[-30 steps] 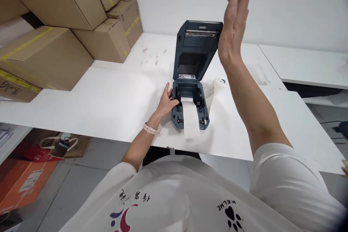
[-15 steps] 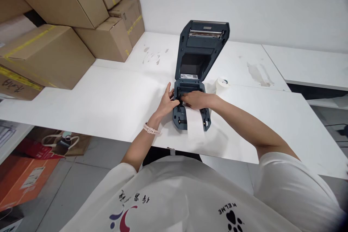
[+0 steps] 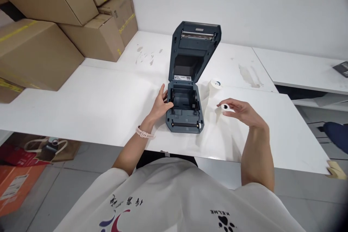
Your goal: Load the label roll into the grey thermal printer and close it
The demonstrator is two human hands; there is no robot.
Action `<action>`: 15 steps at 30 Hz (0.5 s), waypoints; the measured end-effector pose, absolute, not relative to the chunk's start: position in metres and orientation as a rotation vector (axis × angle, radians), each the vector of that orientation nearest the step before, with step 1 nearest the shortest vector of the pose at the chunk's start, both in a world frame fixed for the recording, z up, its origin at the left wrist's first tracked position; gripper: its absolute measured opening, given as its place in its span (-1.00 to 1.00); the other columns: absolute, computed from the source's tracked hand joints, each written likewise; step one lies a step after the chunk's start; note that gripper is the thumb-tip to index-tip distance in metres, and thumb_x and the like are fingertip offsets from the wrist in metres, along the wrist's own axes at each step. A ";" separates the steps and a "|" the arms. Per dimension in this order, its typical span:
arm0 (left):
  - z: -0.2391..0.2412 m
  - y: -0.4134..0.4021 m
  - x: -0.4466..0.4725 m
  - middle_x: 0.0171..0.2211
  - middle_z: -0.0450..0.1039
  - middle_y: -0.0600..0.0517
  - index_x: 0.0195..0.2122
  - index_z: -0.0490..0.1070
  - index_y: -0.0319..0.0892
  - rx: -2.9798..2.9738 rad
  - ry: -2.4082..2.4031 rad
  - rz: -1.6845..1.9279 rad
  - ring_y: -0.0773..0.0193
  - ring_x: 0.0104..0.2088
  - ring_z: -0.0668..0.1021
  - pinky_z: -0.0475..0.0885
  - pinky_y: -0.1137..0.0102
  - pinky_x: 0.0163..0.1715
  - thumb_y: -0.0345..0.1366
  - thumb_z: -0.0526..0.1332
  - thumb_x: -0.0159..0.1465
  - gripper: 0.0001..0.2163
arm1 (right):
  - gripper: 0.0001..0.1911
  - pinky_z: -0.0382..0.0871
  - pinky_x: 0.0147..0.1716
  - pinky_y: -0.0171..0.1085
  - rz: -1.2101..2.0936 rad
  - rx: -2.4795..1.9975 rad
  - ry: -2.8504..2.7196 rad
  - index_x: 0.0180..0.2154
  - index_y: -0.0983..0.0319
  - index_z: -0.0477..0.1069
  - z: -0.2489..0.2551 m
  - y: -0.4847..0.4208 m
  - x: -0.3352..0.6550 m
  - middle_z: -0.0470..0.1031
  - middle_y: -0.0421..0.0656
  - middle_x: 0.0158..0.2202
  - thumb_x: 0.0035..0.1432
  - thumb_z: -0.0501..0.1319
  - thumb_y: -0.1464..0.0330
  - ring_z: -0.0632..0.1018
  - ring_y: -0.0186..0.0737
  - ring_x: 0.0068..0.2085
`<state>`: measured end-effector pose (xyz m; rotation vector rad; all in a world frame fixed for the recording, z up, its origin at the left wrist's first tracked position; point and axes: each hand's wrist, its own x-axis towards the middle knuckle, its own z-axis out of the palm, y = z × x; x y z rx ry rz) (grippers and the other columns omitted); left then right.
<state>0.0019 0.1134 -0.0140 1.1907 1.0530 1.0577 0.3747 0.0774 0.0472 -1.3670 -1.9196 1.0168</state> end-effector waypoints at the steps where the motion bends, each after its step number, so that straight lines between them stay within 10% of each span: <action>1: -0.014 0.114 0.002 0.50 0.09 -0.21 0.55 -0.31 0.02 1.197 1.047 1.058 -0.07 0.41 0.34 0.34 0.02 0.36 -0.39 0.32 0.15 0.05 | -0.55 0.47 0.11 0.06 1.011 -1.427 -1.860 -0.09 0.06 0.61 0.034 0.081 0.376 0.64 -0.04 0.00 0.06 0.47 -0.02 0.61 0.05 0.04; 11: -0.017 0.117 0.000 0.46 0.20 -0.19 0.55 -0.29 0.00 1.228 1.022 1.057 0.02 0.28 0.49 0.41 0.08 0.28 -0.36 0.30 0.13 0.04 | -0.06 0.32 0.32 0.14 0.899 -1.505 -1.377 0.19 0.05 0.41 -0.010 0.160 0.397 0.47 0.01 0.27 -0.27 0.60 0.08 0.41 0.15 0.36; 15: -0.014 0.116 0.001 0.45 0.23 -0.18 0.55 -0.28 0.01 1.211 1.026 1.063 0.01 0.28 0.49 0.40 0.06 0.28 -0.36 0.32 0.11 0.06 | -0.07 0.52 0.08 0.09 1.116 -1.507 -1.488 0.07 0.20 0.48 -0.011 0.201 0.372 0.60 0.08 0.11 -0.40 0.63 0.08 0.58 0.19 0.13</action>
